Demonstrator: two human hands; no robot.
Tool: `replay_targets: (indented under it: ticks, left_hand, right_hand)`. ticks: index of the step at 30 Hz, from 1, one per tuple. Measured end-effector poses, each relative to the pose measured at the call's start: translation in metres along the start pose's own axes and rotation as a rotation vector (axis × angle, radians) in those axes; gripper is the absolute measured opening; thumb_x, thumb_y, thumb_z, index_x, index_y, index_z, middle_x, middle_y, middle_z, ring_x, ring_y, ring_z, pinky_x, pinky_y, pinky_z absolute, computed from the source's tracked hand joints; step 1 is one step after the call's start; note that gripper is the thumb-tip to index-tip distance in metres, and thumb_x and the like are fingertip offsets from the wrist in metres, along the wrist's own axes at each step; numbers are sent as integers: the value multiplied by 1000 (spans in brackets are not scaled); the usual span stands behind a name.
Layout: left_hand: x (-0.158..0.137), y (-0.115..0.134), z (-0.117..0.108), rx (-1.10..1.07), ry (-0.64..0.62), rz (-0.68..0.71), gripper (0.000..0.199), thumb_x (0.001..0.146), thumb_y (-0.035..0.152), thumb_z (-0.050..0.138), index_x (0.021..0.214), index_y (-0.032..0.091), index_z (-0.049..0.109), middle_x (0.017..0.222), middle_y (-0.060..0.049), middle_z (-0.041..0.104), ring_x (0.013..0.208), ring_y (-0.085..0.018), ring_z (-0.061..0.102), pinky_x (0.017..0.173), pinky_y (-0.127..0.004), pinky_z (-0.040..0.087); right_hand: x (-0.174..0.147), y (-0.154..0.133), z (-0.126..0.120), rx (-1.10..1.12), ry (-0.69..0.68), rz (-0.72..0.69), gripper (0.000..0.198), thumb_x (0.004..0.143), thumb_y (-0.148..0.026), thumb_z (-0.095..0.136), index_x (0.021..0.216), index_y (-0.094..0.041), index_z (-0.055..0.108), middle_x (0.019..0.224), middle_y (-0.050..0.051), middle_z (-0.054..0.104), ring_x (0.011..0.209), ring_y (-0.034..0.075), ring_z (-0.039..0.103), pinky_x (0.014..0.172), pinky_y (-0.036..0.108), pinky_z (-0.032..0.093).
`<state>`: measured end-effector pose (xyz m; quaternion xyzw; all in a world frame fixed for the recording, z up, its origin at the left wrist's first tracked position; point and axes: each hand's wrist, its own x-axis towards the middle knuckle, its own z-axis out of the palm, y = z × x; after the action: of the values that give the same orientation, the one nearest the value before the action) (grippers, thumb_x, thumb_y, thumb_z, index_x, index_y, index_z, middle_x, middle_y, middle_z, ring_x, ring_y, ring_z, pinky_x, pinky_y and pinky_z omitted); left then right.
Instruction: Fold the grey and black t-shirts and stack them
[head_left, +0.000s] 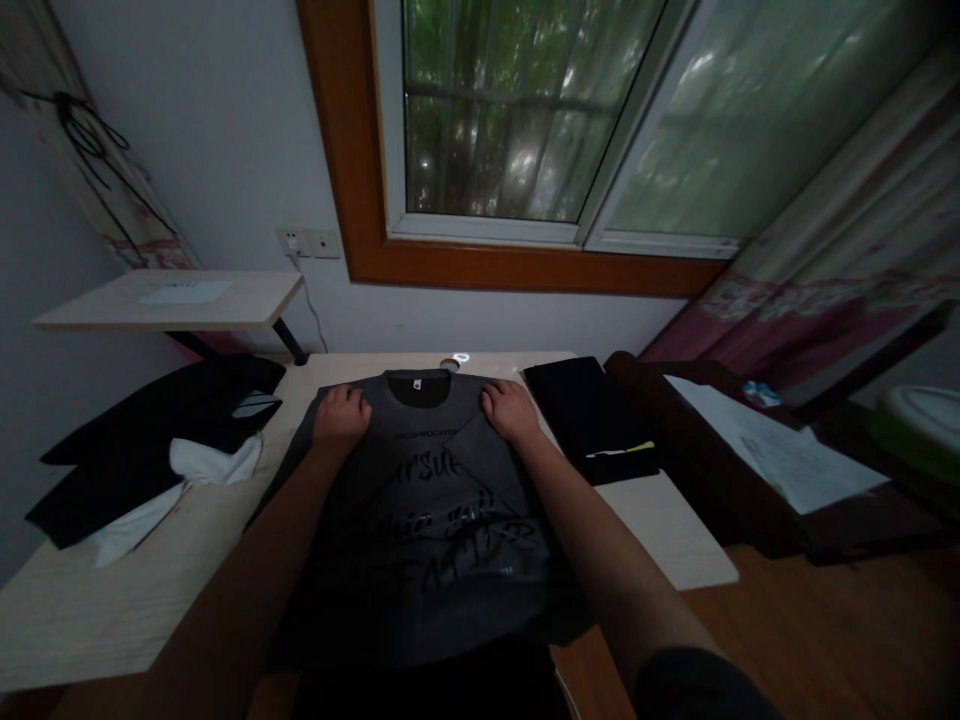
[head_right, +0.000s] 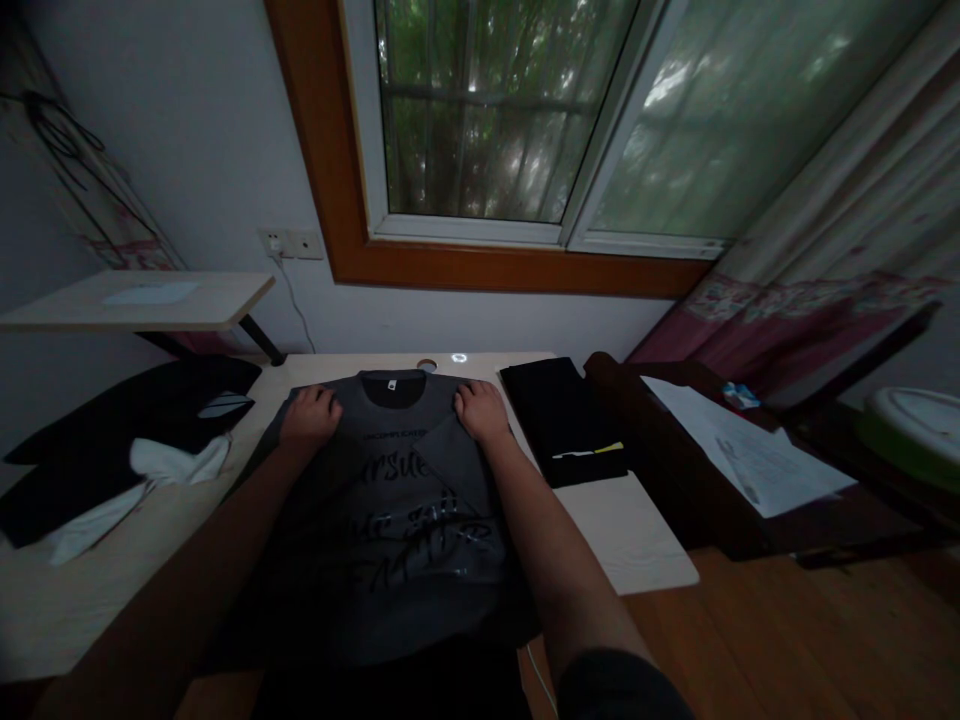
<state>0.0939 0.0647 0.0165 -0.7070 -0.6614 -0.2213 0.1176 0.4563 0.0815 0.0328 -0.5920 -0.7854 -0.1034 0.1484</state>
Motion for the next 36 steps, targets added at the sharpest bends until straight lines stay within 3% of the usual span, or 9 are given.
replay_targets:
  ticks: [3,6,9,12,23,36]
  left_hand:
    - [-5,-5,-10,19,114,92,36,95,27,47,119,15,71,131,-19,64,137,-38,47,119,-59,31]
    - [-10,-10,-15,39,164,87,34,95,27,48,119,16,69,130,-18,64,132,-38,49,115,-58,35]
    - [-12,-18,-13,39,126,51,32,96,29,47,112,16,71,113,-17,70,120,-37,55,101,-53,44]
    - [-14,-24,-9,19,79,64,30,95,29,47,108,17,71,107,-16,71,115,-36,57,100,-52,44]
    - [-23,-24,-5,4,8,20,37,96,29,45,123,18,67,134,-15,68,139,-36,49,113,-57,36]
    - [0,-31,7,-28,-22,-3,45,94,30,46,132,15,65,143,-19,63,140,-35,50,114,-56,38]
  right_hand:
    - [-8,10,-4,-30,84,-1,42,108,-35,37,130,-17,68,128,14,66,123,30,53,114,42,34]
    - [-15,16,-5,-37,128,39,41,108,-33,37,132,-15,66,130,15,65,121,30,53,111,41,37]
    - [-19,19,-3,-33,102,37,40,107,-31,39,132,-14,66,129,15,66,120,31,52,108,40,39]
    - [-20,22,2,-27,50,-2,40,105,-29,42,134,-16,66,131,13,67,125,31,51,108,41,40]
    - [-20,25,8,-39,-35,17,44,106,-34,42,143,-22,63,146,9,61,129,31,51,111,43,41]
    - [-4,24,11,-59,-63,86,48,105,-36,42,147,-21,58,154,9,55,137,30,49,112,44,43]
